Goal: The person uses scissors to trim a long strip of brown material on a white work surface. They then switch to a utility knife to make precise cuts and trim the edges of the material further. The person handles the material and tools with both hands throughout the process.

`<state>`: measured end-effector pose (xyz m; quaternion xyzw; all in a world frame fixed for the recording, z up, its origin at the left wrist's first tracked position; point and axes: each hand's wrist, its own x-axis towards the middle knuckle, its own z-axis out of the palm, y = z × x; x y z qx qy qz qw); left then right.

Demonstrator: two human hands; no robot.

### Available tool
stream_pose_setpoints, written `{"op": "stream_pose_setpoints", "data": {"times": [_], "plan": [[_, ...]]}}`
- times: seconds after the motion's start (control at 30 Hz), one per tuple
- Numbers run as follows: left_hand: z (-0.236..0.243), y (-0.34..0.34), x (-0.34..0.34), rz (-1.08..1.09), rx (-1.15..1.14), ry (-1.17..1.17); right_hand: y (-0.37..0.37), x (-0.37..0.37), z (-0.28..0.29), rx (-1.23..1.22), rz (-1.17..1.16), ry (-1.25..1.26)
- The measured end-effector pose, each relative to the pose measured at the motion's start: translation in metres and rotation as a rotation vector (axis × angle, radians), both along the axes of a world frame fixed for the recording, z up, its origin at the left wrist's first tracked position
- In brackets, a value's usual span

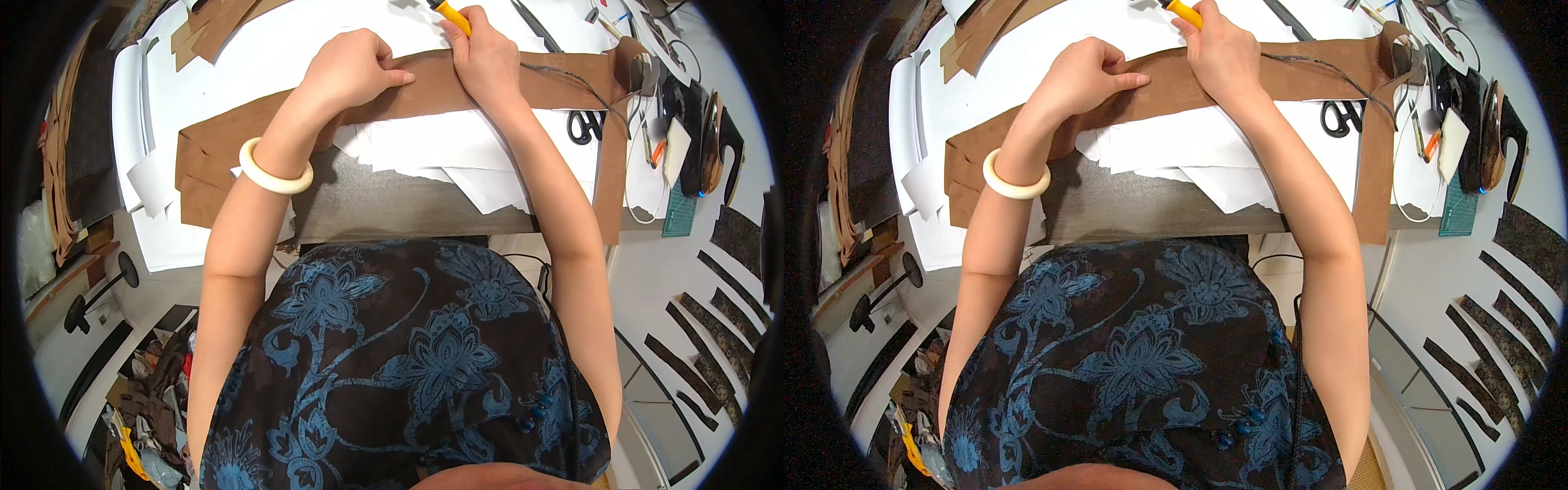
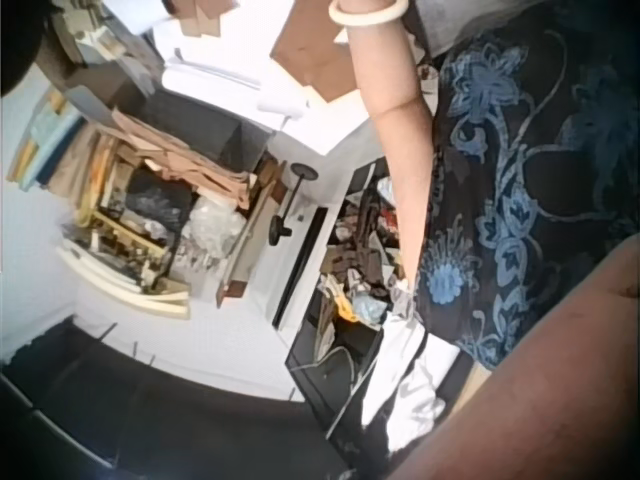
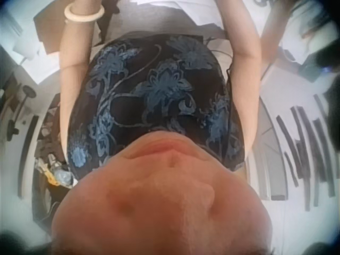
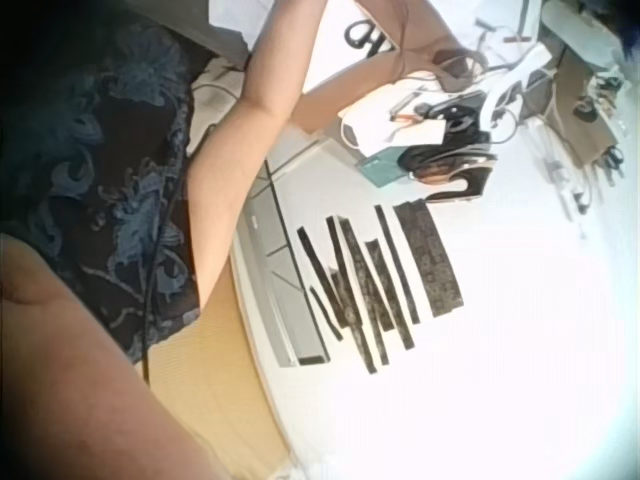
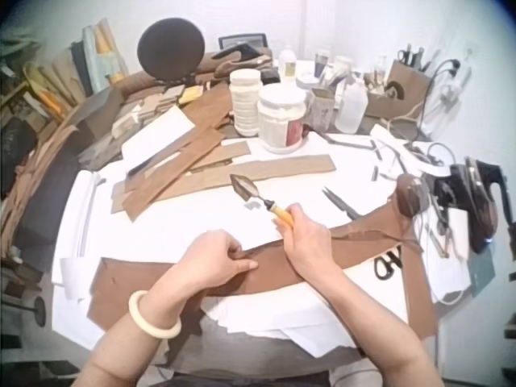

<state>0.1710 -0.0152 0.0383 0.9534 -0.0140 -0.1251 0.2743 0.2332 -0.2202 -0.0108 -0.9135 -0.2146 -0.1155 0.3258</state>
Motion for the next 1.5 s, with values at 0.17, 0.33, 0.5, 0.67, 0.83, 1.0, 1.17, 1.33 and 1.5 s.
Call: {"op": "stream_pose_setpoints", "data": {"times": [0.17, 0.33, 0.5, 0.67, 0.83, 1.0, 1.17, 1.33, 1.5], "plan": [[0.002, 0.01, 0.02, -0.142, -0.079, 0.094, 0.0, 0.002, -0.003, 0.058, 0.006, -0.06], [0.01, 0.002, 0.021, -0.17, 0.153, 0.06, -0.001, 0.002, -0.006, 0.031, 0.001, -0.058], [0.004, 0.0, 0.016, -0.131, 0.216, 0.039, -0.001, 0.003, -0.007, 0.013, 0.007, -0.083], [0.0, 0.004, 0.009, -0.165, 0.188, -0.033, 0.0, 0.003, -0.005, 0.026, 0.019, -0.084], [-0.002, 0.018, 0.0, -0.144, 0.106, -0.076, 0.0, 0.003, -0.007, 0.004, 0.0, -0.061], [-0.002, 0.046, 0.002, -0.06, -0.053, 0.129, 0.001, 0.001, -0.001, 0.03, 0.011, -0.02], [-0.008, 0.052, -0.013, 0.046, -0.046, -0.024, 0.002, 0.0, 0.001, 0.036, 0.006, -0.011], [-0.013, 0.062, -0.018, 0.084, -0.009, -0.024, -0.001, 0.004, -0.007, 0.025, -0.021, -0.042], [-0.02, 0.067, -0.021, 0.1, -0.014, -0.007, -0.01, 0.011, 0.012, -0.065, -0.095, -0.032]]}}
